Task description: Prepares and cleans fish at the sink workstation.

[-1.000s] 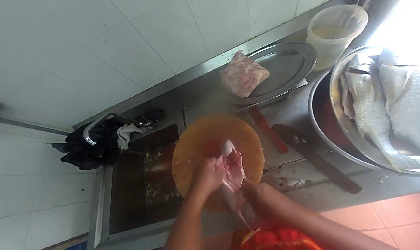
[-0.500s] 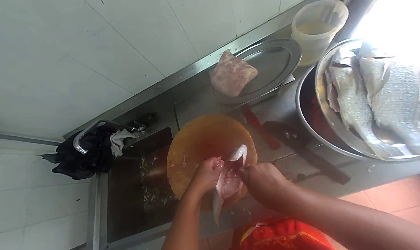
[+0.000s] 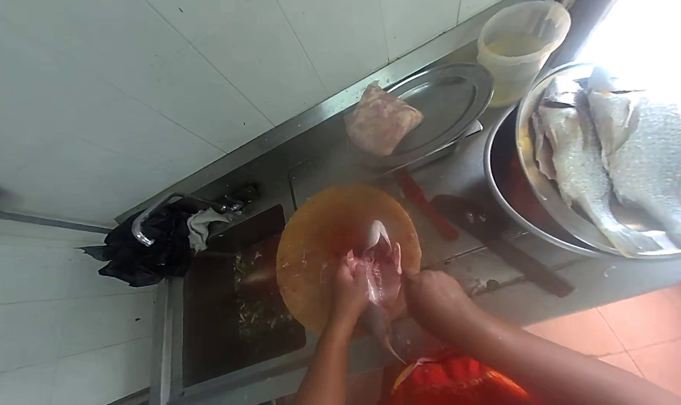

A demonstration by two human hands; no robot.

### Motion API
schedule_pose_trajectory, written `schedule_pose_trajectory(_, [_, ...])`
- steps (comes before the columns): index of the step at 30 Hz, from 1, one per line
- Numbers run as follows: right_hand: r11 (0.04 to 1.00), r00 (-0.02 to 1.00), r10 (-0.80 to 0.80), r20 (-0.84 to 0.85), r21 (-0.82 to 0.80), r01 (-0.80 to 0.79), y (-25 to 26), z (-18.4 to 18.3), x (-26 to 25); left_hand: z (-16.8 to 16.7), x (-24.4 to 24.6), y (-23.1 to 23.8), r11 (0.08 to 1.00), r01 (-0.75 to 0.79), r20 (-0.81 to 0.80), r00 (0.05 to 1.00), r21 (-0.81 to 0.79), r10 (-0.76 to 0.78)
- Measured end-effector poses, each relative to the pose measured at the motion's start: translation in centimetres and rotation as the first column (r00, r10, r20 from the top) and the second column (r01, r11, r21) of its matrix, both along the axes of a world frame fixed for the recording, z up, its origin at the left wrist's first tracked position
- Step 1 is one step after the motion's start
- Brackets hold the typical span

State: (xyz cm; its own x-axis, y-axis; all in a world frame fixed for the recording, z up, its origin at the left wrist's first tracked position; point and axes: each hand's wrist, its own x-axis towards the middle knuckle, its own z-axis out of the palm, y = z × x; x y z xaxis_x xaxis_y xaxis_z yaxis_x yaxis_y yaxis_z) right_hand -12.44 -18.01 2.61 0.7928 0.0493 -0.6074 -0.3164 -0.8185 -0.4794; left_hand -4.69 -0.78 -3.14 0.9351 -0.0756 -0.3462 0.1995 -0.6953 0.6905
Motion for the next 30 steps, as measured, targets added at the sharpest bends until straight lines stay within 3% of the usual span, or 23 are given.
schedule_pose_trajectory(2, [0.995, 0.999, -0.007, -0.044, 0.103, 0.012, 0.4, -1.1, 0.2, -0.1, -0.2, -0.6, 1.000, -0.011, 0.031, 0.999, -0.027, 0.012])
schedule_pose_trajectory(4, [0.990, 0.996, -0.088, -0.023, 0.106, 0.090, -0.2, -2.9, 0.3, -0.3, -0.3, -0.7, 0.998, -0.021, 0.044, 0.999, -0.056, 0.023])
schedule_pose_trajectory(7, [0.991, 0.993, -0.112, -0.026, 0.066, 0.113, -0.4, -2.2, 0.6, -0.1, 0.1, -0.8, 0.998, -0.036, 0.055, 0.998, -0.060, 0.039])
schedule_pose_trajectory(10, [0.988, 0.997, -0.064, -0.049, 0.139, 0.070, 0.5, -2.3, 0.0, -0.1, -0.5, -1.0, 0.998, -0.039, 0.038, 0.998, -0.053, 0.042])
schedule_pose_trajectory(13, [0.991, 0.993, -0.106, -0.044, 0.075, 0.109, -0.2, -3.4, 0.2, -0.1, -0.3, -1.1, 0.996, -0.045, 0.059, 0.997, -0.080, 0.050])
schedule_pose_trajectory(17, [0.994, 0.997, -0.059, -0.047, 0.084, 0.063, 0.8, -1.5, 0.1, -0.4, -0.3, -0.9, 0.999, -0.040, 0.055, 0.998, -0.030, 0.041])
schedule_pose_trajectory(21, [0.992, 0.993, -0.106, -0.048, 0.066, 0.109, 0.3, -3.4, 0.0, -0.5, -0.5, -1.0, 0.997, -0.030, 0.068, 0.997, -0.068, 0.034])
schedule_pose_trajectory(26, [0.995, 0.997, -0.063, -0.034, 0.081, 0.065, 1.5, -1.0, -0.1, -0.3, -0.8, -1.2, 0.998, -0.044, 0.046, 0.998, -0.048, 0.047])
schedule_pose_trajectory(30, [0.997, 0.995, -0.073, -0.064, 0.024, 0.075, 1.4, -2.7, -0.3, -0.7, -0.8, -1.2, 0.997, -0.036, 0.084, 0.996, -0.063, 0.042])
